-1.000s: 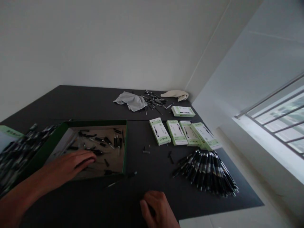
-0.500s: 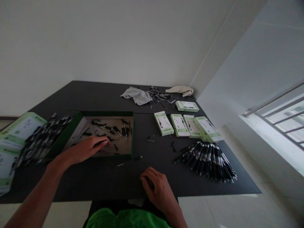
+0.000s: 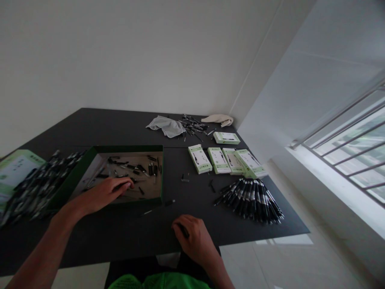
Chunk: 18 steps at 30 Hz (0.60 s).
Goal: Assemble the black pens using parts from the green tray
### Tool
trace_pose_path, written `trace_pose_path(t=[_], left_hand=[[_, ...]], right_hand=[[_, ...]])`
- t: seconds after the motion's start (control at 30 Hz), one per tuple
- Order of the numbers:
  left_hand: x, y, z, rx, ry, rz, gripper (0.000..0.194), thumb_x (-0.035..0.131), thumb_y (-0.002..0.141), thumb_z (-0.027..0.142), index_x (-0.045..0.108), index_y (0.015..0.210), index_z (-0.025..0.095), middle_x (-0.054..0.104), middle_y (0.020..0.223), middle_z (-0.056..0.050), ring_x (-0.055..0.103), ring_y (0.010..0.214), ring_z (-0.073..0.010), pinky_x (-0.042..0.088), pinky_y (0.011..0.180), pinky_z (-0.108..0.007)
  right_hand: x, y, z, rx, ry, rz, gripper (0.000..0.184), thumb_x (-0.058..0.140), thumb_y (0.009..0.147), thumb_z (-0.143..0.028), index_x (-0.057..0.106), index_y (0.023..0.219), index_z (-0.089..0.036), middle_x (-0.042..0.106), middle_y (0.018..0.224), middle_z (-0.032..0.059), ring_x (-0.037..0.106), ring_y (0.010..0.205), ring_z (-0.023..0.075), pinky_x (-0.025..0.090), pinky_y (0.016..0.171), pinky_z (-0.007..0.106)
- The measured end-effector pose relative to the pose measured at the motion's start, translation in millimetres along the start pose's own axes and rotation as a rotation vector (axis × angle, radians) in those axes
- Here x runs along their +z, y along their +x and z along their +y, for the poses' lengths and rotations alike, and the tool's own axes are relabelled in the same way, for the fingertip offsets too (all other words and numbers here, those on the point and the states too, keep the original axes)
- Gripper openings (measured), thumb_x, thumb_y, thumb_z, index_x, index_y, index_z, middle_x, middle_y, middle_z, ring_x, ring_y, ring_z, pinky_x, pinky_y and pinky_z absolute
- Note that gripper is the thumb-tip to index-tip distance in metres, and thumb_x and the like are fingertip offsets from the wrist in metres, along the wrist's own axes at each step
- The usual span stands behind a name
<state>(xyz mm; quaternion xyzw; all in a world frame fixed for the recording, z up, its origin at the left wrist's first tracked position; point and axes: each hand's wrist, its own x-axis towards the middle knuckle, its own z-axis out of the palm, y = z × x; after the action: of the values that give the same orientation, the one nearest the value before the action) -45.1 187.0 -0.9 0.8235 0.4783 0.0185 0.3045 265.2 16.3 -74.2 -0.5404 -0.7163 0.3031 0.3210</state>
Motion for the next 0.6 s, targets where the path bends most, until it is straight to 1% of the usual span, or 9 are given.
trace_pose_path(t=[0.1,0.33,0.5,0.6], left_hand=[[0.9,0.5,-1.5,-0.007,-0.005,0.004,0.047,0.037,0.105,0.049,0.072,0.115,0.020,0.077,0.116,-0.008,0.071,0.107,-0.0276,0.049,0.095,-0.034],[1.8,1.4,-3.2,-0.019,-0.009,0.003,0.048,0.038,0.105,0.050,0.071,0.120,0.018,0.077,0.118,-0.009,0.070,0.111,-0.0299,0.048,0.099,-0.038],[1.3,2.0,-2.7,-0.021,-0.012,-0.010,0.049,0.037,0.105,0.052,0.072,0.118,0.020,0.077,0.118,-0.008,0.071,0.110,-0.0294,0.050,0.097,-0.037],[1.9,3.4,-4.1,-0.030,-0.014,-0.011,0.049,0.039,0.104,0.052,0.071,0.122,0.019,0.076,0.123,-0.009,0.070,0.114,-0.0299,0.049,0.101,-0.038]], right_hand=[[0.8,-0.5,1.3,-0.010,0.003,0.002,0.012,0.058,0.098,-0.017,0.069,0.095,-0.020,0.072,0.090,0.0002,0.068,0.084,0.0137,0.044,0.076,0.022],[0.5,-0.7,0.7,-0.013,0.010,0.015,0.013,0.057,0.099,-0.018,0.069,0.095,-0.020,0.072,0.090,0.0002,0.069,0.085,0.0136,0.044,0.077,0.022],[-1.0,0.2,-0.9,-0.016,0.019,0.018,0.012,0.057,0.098,-0.017,0.069,0.094,-0.020,0.072,0.089,0.0003,0.067,0.081,0.0128,0.043,0.074,0.021],[-1.0,0.6,-0.2,-0.009,0.013,0.019,0.012,0.058,0.098,-0.017,0.069,0.094,-0.020,0.071,0.088,0.0000,0.067,0.081,0.0129,0.043,0.073,0.022]])
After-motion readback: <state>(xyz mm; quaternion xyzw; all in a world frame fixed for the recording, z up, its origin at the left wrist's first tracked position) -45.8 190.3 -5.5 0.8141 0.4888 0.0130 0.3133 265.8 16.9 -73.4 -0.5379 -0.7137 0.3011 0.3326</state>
